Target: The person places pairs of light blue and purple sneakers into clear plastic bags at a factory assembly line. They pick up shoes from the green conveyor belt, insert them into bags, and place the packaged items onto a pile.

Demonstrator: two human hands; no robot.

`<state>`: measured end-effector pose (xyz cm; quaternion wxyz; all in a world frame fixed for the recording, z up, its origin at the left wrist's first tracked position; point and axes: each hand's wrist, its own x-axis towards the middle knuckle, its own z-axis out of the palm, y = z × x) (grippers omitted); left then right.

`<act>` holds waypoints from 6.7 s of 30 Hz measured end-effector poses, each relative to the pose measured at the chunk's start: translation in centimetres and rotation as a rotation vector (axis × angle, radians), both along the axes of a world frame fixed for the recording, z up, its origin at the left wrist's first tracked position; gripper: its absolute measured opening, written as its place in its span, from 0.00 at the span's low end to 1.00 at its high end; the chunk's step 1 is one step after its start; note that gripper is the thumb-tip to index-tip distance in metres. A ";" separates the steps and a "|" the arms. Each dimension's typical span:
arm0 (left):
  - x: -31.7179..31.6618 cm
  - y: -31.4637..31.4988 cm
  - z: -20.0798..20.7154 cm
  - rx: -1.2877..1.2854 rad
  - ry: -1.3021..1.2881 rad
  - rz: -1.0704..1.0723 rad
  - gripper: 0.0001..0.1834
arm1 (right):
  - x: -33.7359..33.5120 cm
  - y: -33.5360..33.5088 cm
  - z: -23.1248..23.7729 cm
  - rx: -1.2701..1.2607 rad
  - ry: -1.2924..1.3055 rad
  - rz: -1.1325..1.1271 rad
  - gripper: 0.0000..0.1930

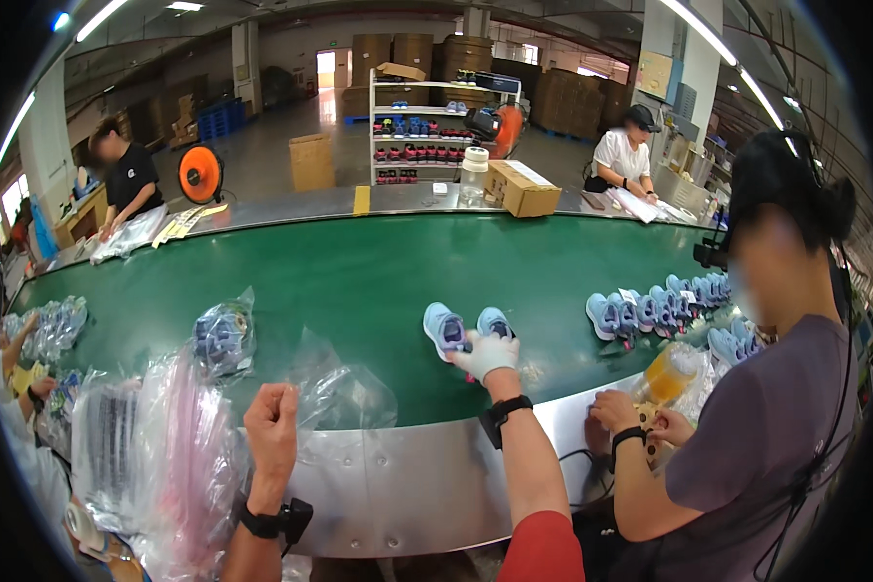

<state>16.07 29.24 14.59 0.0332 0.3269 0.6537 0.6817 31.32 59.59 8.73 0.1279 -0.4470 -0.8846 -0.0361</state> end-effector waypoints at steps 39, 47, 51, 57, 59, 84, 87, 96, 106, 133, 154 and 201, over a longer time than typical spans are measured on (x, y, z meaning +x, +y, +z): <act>6.5 -0.2 2.6 -0.085 0.603 -0.277 0.06 | -2.3 -23.8 0.2 -0.491 0.767 0.672 0.21; 4.1 2.1 5.1 -0.307 0.406 -0.349 0.12 | -1.3 -25.6 4.5 0.111 0.269 1.277 0.16; 8.6 -0.4 5.0 -0.513 0.708 -0.565 0.07 | -7.4 -22.9 -7.6 -0.261 0.884 0.149 0.15; 9.6 -5.5 0.7 -0.392 0.652 -0.418 0.05 | -3.3 -20.5 1.4 0.022 0.312 0.602 0.17; 11.7 -4.0 -0.1 -0.312 0.677 -0.526 0.08 | -4.6 -20.8 1.6 0.160 0.394 0.572 0.20; -9.8 -18.8 8.7 -1.227 0.237 0.030 0.47 | -7.1 -23.2 -0.1 -0.841 0.379 0.717 0.16; -9.5 -18.1 6.0 -1.135 0.374 0.151 0.41 | -6.1 -23.3 -0.1 -0.876 0.357 0.710 0.14; -13.3 -21.0 2.7 -0.733 0.141 0.087 0.20 | -5.2 -22.7 -2.8 -1.038 0.484 0.717 0.13; -14.1 -24.9 5.5 -0.372 -0.351 -0.196 0.10 | -4.6 -23.8 3.7 -1.148 0.705 0.713 0.11; -2.9 -28.1 20.5 -1.119 0.378 -0.231 0.45 | -14.9 -37.7 15.0 0.068 0.273 1.498 0.09; -3.6 -28.4 9.5 -1.123 0.768 0.503 0.09 | -9.2 -33.2 14.2 -0.192 0.870 1.300 0.13; 4.5 -2.1 6.4 0.076 0.108 -0.126 0.07 | 6.7 -20.1 12.2 0.086 0.951 0.458 0.08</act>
